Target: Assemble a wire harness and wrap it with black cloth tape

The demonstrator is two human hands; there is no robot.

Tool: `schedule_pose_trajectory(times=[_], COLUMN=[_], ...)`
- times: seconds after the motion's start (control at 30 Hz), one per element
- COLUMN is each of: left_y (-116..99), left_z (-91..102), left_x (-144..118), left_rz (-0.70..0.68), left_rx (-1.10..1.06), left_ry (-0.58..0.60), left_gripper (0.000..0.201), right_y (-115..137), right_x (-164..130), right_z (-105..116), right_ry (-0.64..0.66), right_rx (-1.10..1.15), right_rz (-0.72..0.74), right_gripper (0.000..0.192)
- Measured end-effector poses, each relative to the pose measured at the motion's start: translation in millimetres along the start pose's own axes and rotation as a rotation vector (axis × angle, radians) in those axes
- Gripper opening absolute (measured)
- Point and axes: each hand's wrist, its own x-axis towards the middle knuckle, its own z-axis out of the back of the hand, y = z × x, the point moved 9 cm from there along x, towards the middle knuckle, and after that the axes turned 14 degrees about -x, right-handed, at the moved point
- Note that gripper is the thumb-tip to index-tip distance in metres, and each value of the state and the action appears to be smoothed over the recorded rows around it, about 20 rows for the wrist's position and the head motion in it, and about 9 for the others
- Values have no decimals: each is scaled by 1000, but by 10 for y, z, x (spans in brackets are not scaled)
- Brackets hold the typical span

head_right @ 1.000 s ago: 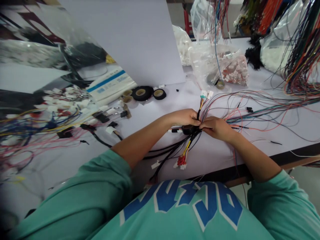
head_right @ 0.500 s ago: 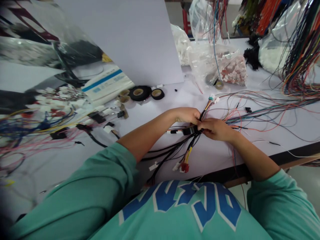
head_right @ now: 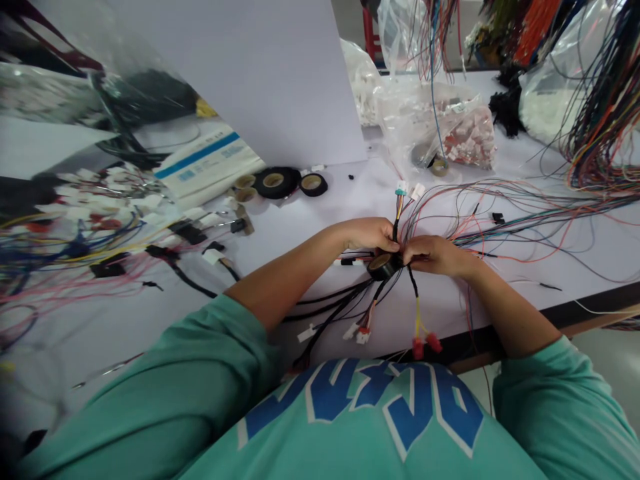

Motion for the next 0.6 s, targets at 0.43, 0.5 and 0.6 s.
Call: schedule_pose_trajectory(times=[0.43,0.5,0.6], left_y=[110,151,194], left_z=[31,21,6], left_x=[-125,-133,-146], left_rz=[63,84,72], left_rx=[-65,-154,-303], left_ry=[-266,-273,-258], left_gripper=[24,24,21], right_y=[455,566,512], right_x=[35,60,34], right_z=[197,96,120], right_ry=[-216,-188,-213], right_rx=[-193,-315,-417], right_rz=[103,160,136], right_gripper=[16,16,16])
